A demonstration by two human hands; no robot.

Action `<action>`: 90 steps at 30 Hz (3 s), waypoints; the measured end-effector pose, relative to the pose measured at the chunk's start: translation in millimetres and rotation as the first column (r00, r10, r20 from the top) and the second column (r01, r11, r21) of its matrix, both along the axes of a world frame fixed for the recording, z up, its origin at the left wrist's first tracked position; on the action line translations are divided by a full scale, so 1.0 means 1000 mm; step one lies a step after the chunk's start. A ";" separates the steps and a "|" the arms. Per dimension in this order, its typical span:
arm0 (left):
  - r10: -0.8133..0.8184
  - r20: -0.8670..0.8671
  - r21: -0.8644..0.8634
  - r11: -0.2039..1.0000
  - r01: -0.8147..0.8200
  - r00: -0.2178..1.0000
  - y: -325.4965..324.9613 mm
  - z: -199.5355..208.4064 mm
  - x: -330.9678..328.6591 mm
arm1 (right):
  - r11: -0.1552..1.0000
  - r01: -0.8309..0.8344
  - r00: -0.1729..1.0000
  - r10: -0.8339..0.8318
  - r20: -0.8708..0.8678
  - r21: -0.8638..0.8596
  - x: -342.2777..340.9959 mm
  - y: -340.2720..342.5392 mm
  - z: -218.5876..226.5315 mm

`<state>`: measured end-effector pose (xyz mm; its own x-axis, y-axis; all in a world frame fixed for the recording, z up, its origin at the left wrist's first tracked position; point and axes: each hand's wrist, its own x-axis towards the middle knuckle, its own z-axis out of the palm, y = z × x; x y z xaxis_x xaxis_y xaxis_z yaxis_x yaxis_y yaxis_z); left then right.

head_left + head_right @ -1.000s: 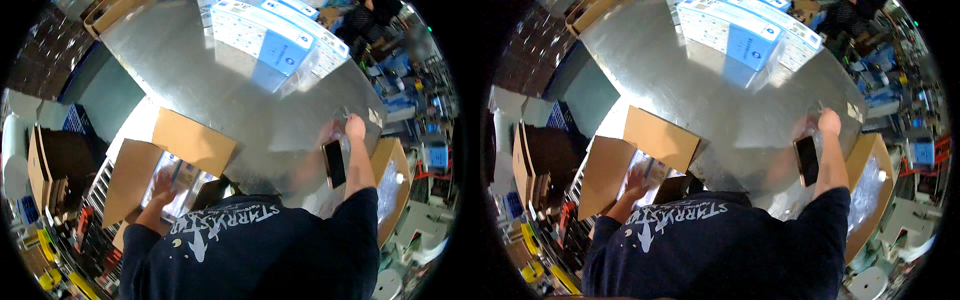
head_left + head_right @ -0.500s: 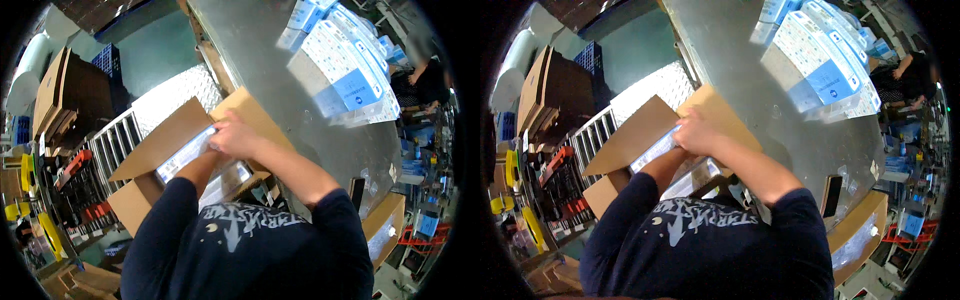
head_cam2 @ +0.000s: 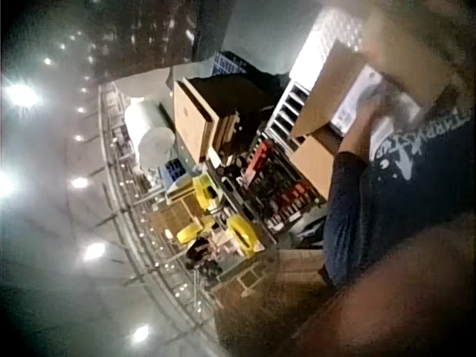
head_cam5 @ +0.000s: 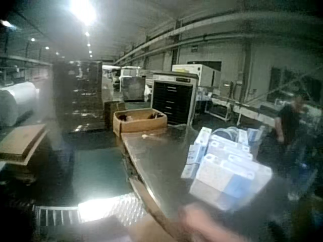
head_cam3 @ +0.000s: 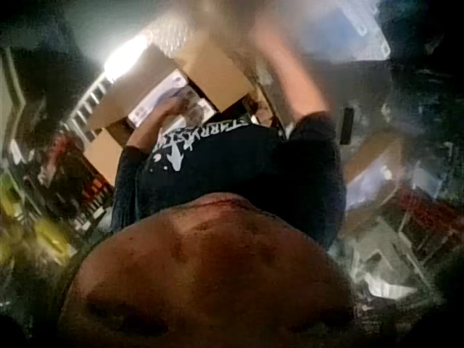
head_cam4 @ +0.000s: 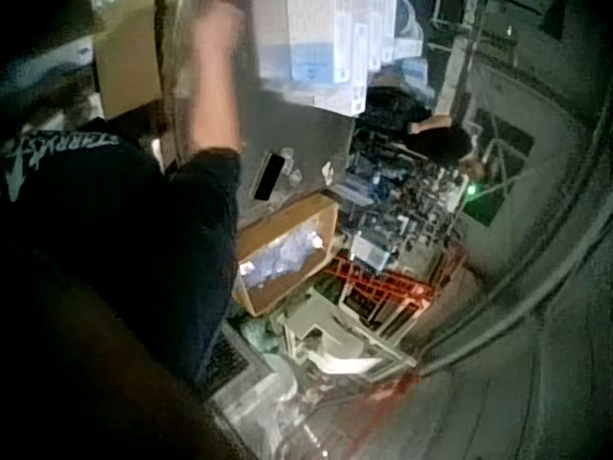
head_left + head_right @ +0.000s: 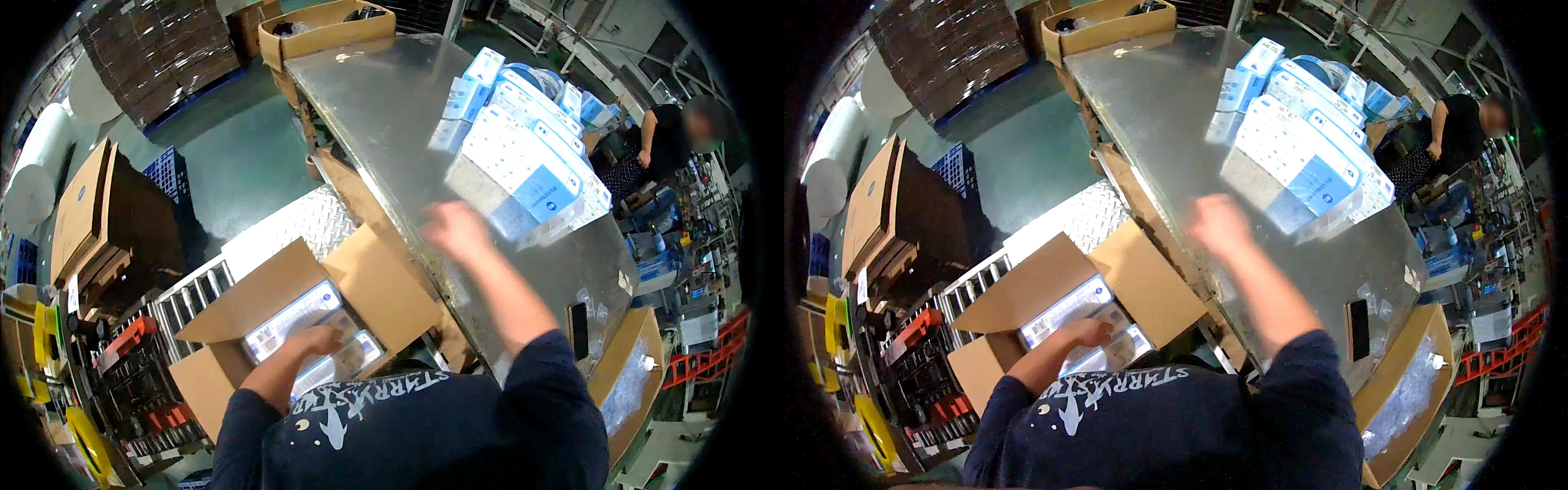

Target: The person assembles cardboard boxes and packs several blue and white products into them before placing the boxes onto a conveyor belt.

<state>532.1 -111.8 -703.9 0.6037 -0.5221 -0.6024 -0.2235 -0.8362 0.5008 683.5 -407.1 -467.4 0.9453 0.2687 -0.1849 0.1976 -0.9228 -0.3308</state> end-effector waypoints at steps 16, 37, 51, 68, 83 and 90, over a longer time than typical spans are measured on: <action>0.423 -0.217 -0.717 0.542 -0.438 0.880 -0.224 0.198 0.209 | 0.297 0.438 0.494 -0.868 0.049 0.848 0.122 -0.437 -0.046; 0.410 -0.706 -0.328 0.533 -0.780 0.577 -0.205 0.223 0.194 | 0.319 0.659 0.730 -0.052 -0.682 0.681 -0.034 -0.301 -0.038; 0.519 0.007 -0.829 0.481 -0.286 0.854 0.055 0.439 0.056 | 0.531 -0.063 0.818 0.512 -0.261 0.845 -0.128 -0.096 0.027; 0.648 0.354 0.391 0.552 -0.736 0.674 0.162 0.182 -0.184 | 0.791 -0.588 0.808 0.586 -0.063 -0.169 -0.180 0.094 -0.094; 0.144 -0.286 -0.402 0.880 -0.255 0.947 0.086 0.192 -0.214 | 0.607 -0.788 0.616 0.775 -0.140 -0.106 -0.155 0.164 -0.086; 0.653 0.556 0.161 0.521 -0.838 0.513 0.102 0.137 -0.181 | 0.478 -0.828 0.552 0.600 0.579 0.293 -0.088 0.200 -0.038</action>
